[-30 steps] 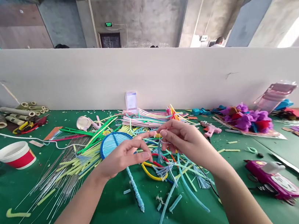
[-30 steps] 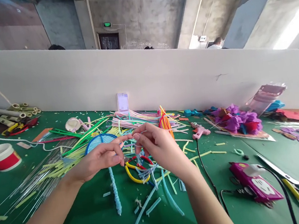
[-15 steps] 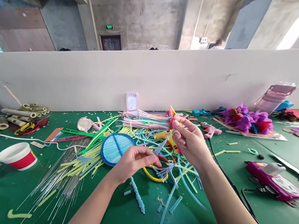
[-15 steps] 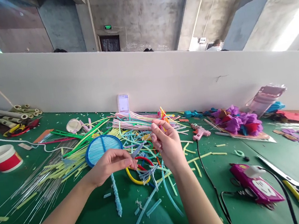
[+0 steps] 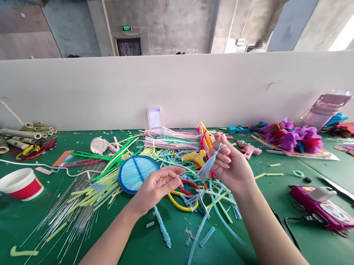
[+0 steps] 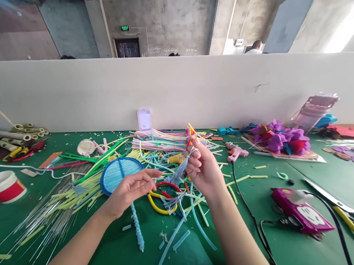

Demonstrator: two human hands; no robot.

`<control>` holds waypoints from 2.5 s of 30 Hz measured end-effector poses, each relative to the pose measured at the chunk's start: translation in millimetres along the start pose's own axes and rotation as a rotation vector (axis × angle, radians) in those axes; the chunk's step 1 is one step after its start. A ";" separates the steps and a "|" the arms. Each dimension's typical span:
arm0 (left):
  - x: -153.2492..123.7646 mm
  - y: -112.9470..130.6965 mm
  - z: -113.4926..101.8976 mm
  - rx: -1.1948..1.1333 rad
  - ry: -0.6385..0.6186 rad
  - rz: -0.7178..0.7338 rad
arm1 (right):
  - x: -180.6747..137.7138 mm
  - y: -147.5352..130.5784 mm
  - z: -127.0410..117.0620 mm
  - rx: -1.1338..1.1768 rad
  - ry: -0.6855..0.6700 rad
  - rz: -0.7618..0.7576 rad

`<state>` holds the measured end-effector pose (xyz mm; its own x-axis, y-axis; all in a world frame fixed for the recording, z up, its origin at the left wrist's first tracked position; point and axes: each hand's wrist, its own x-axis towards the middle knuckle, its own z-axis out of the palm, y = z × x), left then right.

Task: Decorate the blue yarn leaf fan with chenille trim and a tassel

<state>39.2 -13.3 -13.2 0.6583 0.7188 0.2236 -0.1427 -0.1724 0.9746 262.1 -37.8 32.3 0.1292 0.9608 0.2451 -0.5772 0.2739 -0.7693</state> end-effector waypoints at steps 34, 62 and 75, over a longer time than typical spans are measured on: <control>2.7 -4.9 0.2 0.018 0.392 0.105 | -24.6 30.6 16.5 -0.357 -0.196 0.120; 7.4 -15.8 5.4 -0.410 0.273 -0.082 | -29.1 66.1 18.0 -1.064 -0.211 -0.461; 7.4 -19.2 6.4 0.089 0.281 -0.012 | -27.4 69.2 14.7 -1.184 -0.233 -0.397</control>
<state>51.5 -9.0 -30.4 0.4272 0.8774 0.2182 -0.0623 -0.2122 0.9752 206.7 -45.8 -19.0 -0.0868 0.8070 0.5842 0.5550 0.5261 -0.6443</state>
